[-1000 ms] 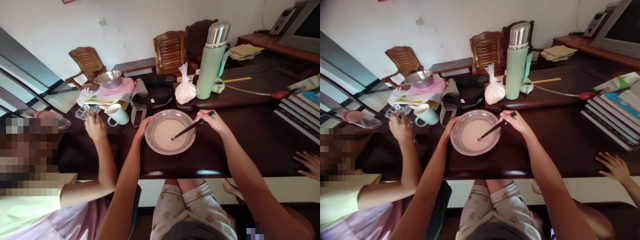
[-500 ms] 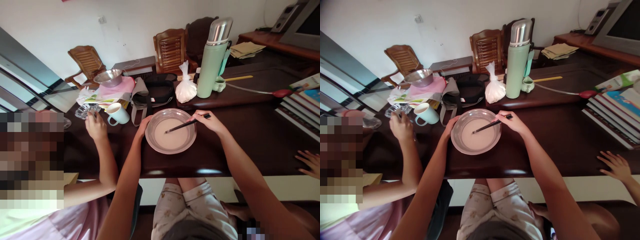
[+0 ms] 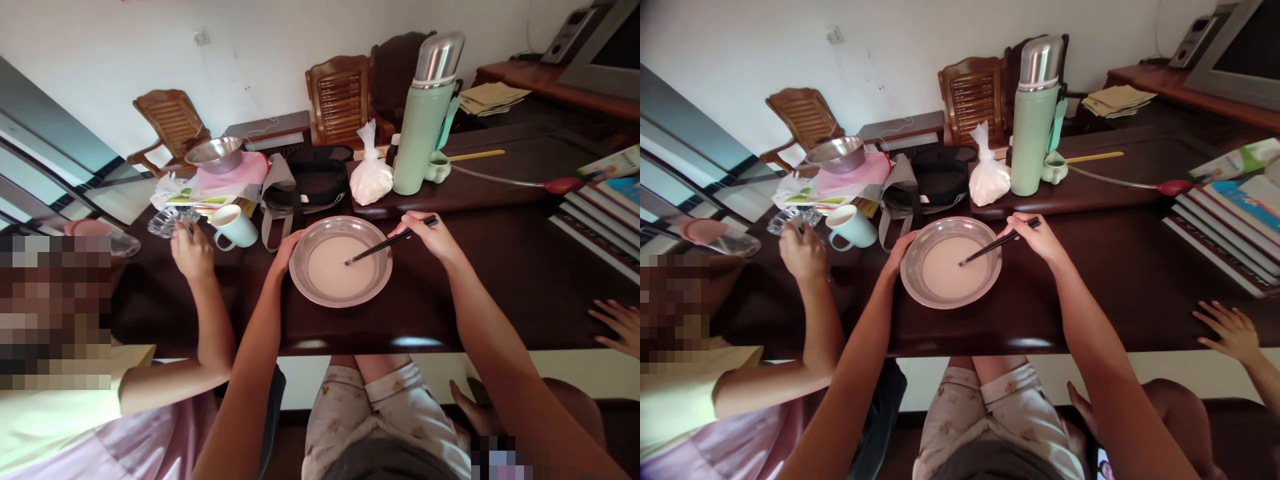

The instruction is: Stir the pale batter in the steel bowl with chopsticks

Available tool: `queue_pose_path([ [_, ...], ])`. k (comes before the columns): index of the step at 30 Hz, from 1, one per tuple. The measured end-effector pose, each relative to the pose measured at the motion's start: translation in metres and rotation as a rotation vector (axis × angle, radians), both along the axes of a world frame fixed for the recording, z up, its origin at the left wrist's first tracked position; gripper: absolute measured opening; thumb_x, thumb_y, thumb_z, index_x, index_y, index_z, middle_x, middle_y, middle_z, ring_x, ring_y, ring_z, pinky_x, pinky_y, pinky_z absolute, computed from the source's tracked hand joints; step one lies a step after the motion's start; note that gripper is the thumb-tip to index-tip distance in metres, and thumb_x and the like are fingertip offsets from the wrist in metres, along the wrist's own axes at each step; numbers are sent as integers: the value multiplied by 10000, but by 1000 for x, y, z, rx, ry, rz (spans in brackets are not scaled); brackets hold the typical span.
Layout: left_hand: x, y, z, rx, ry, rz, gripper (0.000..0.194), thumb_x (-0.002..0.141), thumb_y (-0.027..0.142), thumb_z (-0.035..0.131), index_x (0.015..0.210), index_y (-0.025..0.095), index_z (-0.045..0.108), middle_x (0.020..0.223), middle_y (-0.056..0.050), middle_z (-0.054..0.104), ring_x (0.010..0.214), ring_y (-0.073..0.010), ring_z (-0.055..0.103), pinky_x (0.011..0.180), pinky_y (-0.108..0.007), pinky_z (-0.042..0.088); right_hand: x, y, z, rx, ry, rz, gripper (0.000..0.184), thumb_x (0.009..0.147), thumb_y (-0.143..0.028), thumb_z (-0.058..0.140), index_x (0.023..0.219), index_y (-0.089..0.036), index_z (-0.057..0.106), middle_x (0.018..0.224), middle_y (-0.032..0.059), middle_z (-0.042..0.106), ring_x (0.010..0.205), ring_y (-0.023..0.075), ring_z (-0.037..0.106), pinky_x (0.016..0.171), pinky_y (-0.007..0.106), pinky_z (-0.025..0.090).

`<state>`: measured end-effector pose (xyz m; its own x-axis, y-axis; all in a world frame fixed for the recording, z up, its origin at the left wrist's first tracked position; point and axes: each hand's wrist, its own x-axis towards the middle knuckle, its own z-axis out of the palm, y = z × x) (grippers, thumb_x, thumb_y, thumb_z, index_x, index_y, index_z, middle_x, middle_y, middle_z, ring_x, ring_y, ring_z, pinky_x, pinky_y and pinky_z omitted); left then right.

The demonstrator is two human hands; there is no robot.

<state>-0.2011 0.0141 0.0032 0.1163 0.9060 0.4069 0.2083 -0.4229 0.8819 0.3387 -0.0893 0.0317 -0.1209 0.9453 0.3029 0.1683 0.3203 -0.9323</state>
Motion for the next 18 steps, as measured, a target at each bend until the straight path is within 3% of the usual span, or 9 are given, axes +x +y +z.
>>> queue_pose_path([
  [4, -1, 0, -2, 111, -218, 67, 414, 904, 522, 252, 1257, 488, 466, 1308, 60, 517, 1142, -187, 546, 644, -382, 496, -5, -1, 0, -33, -39, 155, 346, 869, -483, 554, 728, -213, 717, 787, 38, 726, 726, 176, 638, 666, 276, 458],
  [7, -1, 0, -2, 99, -273, 37, 374, 909, 491, 269, 1190, 502, 516, 1256, 81, 551, 1117, -161, 560, 643, -359, 502, -5, -1, 0, -5, -52, 117, 311, 858, -482, 573, 776, -220, 719, 834, 34, 730, 818, 191, 654, 735, 284, 467],
  [11, 2, -2, 2, 113, -194, 52, 406, 904, 517, 253, 1251, 495, 461, 1291, 53, 524, 1120, -190, 559, 632, -385, 507, 2, 0, 0, 0, -10, -28, 373, 857, -499, 563, 675, -205, 703, 717, 37, 716, 688, 174, 628, 609, 266, 441],
  [13, 4, -4, 4, 135, -121, 61, 447, 897, 555, 228, 1300, 487, 408, 1318, 28, 504, 1134, -211, 552, 624, -400, 507, 2, 0, 0, -32, -13, 34, 399, 852, -521, 556, 661, -202, 702, 703, 40, 712, 666, 176, 624, 601, 272, 442],
  [16, 6, -5, 6, 161, -69, 56, 483, 887, 595, 207, 1328, 482, 367, 1337, 15, 490, 1139, -222, 553, 612, -393, 504, -5, -1, 0, -41, -61, 157, 371, 839, -538, 563, 743, -215, 718, 802, 39, 725, 783, 199, 652, 723, 299, 472],
  [18, 6, -6, 6, 176, -73, 48, 475, 893, 587, 207, 1324, 482, 375, 1338, 22, 492, 1123, -218, 563, 613, -388, 500, -7, 0, -1, -19, -71, 135, 350, 838, -535, 568, 773, -224, 714, 846, 38, 726, 849, 209, 653, 763, 310, 474],
])
